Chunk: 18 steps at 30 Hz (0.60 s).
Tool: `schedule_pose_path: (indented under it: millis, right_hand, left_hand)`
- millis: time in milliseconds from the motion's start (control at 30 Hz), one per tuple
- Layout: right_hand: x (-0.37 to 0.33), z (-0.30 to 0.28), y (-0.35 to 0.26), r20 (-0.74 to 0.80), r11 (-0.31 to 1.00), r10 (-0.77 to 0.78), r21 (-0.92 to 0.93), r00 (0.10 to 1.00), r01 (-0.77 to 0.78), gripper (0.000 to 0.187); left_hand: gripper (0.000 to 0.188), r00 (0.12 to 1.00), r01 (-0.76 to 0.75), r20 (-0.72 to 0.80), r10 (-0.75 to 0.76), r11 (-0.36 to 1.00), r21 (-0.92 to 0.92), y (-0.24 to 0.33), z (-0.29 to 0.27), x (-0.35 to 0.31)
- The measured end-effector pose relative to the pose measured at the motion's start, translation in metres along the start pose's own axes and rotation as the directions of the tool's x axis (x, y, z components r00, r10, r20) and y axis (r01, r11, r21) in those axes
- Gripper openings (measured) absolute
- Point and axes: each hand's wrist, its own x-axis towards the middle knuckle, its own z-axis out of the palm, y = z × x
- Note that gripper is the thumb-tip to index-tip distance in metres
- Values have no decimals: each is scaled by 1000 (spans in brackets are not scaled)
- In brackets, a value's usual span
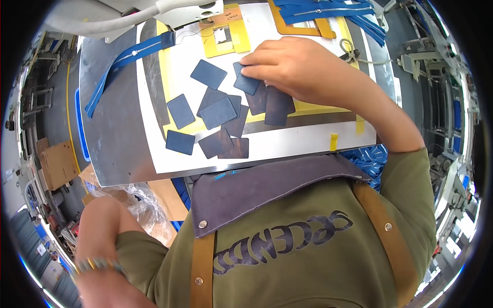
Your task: Attaching small leather patches to a blue strap using an industrial sewing machine.
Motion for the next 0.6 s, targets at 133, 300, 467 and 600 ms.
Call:
schedule_pose_path:
  millis: [133, 300, 467, 600]
  right_hand:
    - [12, 7, -4, 18, 984, -98, -146, 995, 100, 33]
    - [6, 23, 6, -116, 967, -183, -198, 976, 158, 29]
    - [8, 26, 14, -222, 998, -51, 23, 974, 58, 26]
    - [13, 23, 10, -209, 977, 21, 210, 978, 24, 19]
  left_hand:
    - [47, 998, -56, -27, 54, 997, -45, 51, -22, 60]
    - [41, 989, -114, -112, 102, 987, -114, 47, -38, 43]
    - [36, 973, -179, -174, 150, 970, -163, 71, -2, 33]
    - [33, 956, -243, -213, 202, 952, -186, 83, 2, 36]
